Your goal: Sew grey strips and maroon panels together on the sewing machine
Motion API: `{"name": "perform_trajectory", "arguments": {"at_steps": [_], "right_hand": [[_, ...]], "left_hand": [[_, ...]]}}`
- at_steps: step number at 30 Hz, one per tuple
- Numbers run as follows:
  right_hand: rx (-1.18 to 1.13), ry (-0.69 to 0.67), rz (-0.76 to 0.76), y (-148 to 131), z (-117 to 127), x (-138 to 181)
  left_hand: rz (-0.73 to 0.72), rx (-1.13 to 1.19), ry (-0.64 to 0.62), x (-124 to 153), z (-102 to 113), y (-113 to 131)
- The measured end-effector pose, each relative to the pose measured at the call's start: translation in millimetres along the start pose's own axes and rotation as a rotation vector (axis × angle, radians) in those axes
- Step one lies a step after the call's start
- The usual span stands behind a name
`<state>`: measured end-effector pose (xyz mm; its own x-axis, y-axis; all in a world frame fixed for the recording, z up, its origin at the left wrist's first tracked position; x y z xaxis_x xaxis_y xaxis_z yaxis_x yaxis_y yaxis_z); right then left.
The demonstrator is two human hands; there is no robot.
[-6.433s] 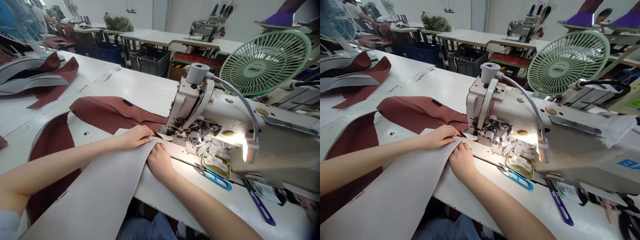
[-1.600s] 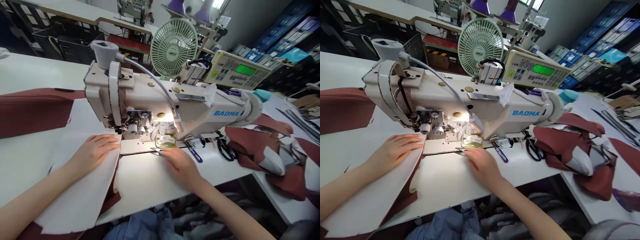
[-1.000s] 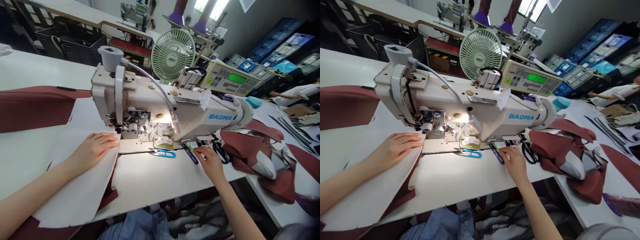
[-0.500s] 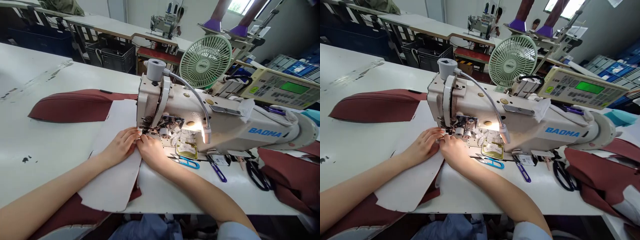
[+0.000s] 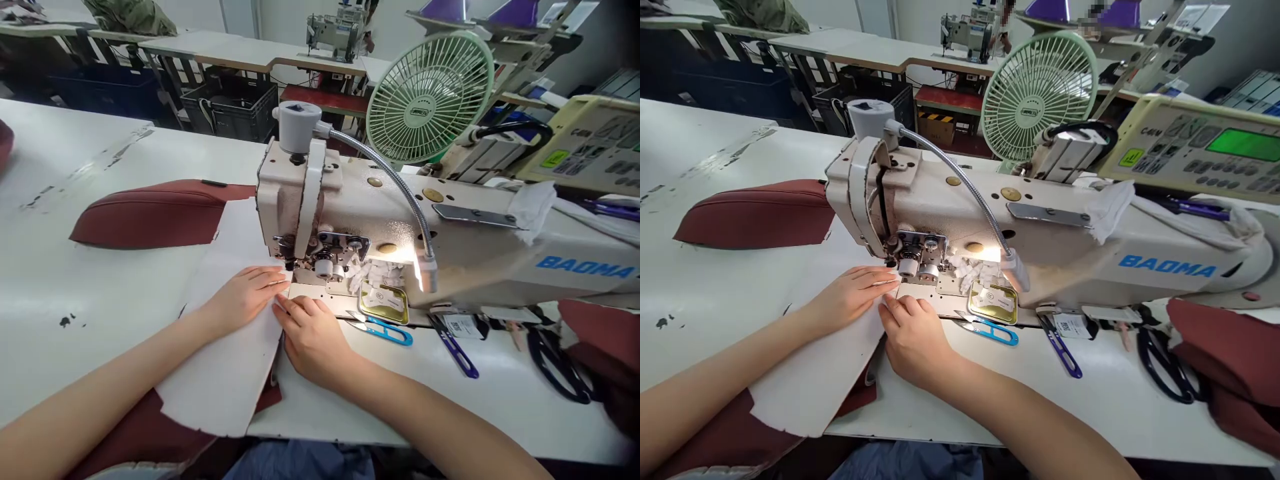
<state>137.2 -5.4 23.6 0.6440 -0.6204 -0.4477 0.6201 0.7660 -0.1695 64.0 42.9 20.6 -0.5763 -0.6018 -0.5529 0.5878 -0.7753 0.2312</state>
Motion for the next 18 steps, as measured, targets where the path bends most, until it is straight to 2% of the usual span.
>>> {"name": "perform_trajectory", "arguments": {"at_steps": [9, 18], "right_hand": [[-0.035, 0.082, 0.034, -8.5, -0.9, 3.5], [-0.015, 0.087, 0.008, 3.0, -0.9, -3.5]], "left_hand": [[0.070, 0.004, -0.054, -0.3, -4.2, -5.0], [0.093, -0.027, -0.087, -6.2, -9.0, -15.3]]}}
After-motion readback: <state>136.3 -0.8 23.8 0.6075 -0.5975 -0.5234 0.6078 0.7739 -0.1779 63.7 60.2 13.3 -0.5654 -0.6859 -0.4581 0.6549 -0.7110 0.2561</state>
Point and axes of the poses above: each hand's wrist, its own x-axis away from the middle knuckle, its own z-axis out of the back of the hand, y = z × x, the point moved 10 cm from there along -x, towards the middle knuckle, and after that the axes turned 14 degrees about y, right-handed, at the moved point
